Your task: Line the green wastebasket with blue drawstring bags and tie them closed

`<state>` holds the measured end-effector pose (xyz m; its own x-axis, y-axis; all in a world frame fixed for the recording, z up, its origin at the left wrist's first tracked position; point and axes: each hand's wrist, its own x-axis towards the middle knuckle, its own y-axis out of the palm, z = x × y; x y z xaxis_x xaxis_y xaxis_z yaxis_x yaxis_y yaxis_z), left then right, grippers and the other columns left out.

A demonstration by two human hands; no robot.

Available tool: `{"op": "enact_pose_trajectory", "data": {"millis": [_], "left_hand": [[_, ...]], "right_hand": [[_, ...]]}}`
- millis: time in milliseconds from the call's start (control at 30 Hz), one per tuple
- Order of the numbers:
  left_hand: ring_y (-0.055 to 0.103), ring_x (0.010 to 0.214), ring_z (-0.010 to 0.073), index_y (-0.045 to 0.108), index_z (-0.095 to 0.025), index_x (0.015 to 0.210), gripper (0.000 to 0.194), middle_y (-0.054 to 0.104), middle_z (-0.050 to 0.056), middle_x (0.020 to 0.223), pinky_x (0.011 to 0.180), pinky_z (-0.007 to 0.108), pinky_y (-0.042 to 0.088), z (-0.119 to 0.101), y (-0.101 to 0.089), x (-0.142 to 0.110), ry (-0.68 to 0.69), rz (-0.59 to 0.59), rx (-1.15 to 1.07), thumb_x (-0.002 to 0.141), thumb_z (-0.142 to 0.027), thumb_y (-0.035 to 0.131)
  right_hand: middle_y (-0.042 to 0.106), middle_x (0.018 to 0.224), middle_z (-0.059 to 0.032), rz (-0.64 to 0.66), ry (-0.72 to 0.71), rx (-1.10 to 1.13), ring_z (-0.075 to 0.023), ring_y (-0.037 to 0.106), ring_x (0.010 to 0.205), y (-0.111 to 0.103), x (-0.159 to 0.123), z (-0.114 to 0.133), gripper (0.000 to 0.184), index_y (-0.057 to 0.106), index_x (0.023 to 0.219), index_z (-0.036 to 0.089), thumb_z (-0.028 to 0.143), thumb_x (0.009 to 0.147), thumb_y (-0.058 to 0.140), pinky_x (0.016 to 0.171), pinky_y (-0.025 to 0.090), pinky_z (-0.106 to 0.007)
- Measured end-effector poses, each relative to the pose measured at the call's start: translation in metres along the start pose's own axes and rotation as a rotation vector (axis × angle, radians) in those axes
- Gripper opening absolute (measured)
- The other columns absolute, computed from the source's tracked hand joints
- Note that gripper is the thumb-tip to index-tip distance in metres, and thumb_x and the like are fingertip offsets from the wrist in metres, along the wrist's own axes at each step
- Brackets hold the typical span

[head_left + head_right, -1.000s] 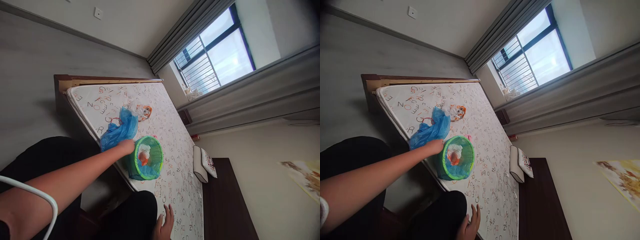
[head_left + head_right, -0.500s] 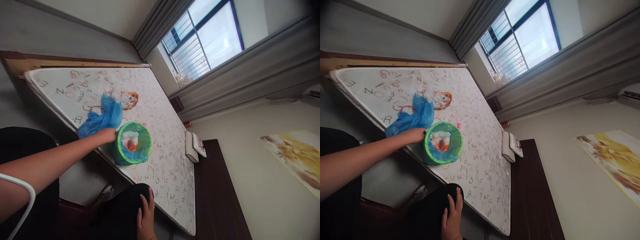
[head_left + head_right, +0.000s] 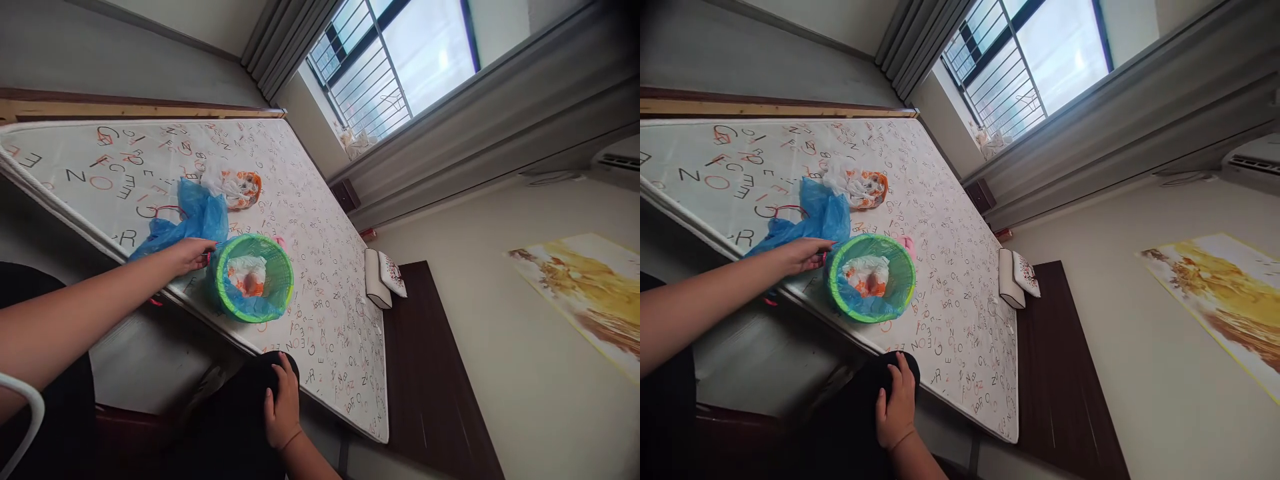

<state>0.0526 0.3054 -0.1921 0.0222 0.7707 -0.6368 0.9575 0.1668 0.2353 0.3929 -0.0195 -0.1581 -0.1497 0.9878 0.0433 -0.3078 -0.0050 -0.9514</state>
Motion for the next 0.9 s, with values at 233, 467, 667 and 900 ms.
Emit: {"op": "enact_pose_trajectory", "data": {"millis": [233,467,667,900], "left_hand": [[0.059,0.058,0.0153,0.068,-0.018,0.085,0.027,0.068,0.002,0.071,0.052,0.025,0.048,-0.005,-0.006,-0.001,0.052,0.075,0.004,0.063,-0.031,0.076],[0.064,0.068,0.0244,0.066,-0.02,0.063,0.01,0.068,0.004,0.066,0.061,0.028,0.042,-0.008,-0.019,0.0,0.267,0.078,0.846,0.064,-0.029,0.071],[0.064,0.076,0.0243,0.066,-0.021,0.078,0.014,0.068,0.004,0.076,0.061,0.028,0.038,-0.009,-0.027,0.007,0.46,-0.044,0.91,0.069,-0.031,0.071],[0.056,0.056,0.0145,0.061,-0.02,0.088,0.023,0.059,-0.002,0.065,0.053,0.023,0.041,-0.027,-0.007,-0.01,0.185,0.034,0.3,0.069,-0.031,0.07]], "right_hand": [[0.049,0.156,-0.0134,-0.012,0.017,0.003,-0.0312,0.051,0.143,0.003,0.006,0.002,0.046,0.054,0.142,0.025,0.026,0.097,0.053,0.111,0.05,-0.055],[0.052,0.154,-0.0126,0.01,0.049,0.029,-0.0291,0.052,0.141,0.007,0.006,0.007,0.043,0.057,0.139,0.024,0.027,0.096,0.053,0.114,0.048,-0.052],[0.071,0.118,-0.016,-0.006,0.578,0.333,-0.0294,0.069,0.112,0.01,0.072,-0.008,0.031,0.066,0.109,0.018,0.038,0.095,0.047,0.102,0.052,-0.049],[0.059,0.137,-0.0169,0.051,0.874,1.148,-0.0247,0.068,0.11,0.008,0.166,0.025,0.057,0.044,0.138,0.027,0.065,0.101,0.024,0.072,0.058,-0.039]]}}
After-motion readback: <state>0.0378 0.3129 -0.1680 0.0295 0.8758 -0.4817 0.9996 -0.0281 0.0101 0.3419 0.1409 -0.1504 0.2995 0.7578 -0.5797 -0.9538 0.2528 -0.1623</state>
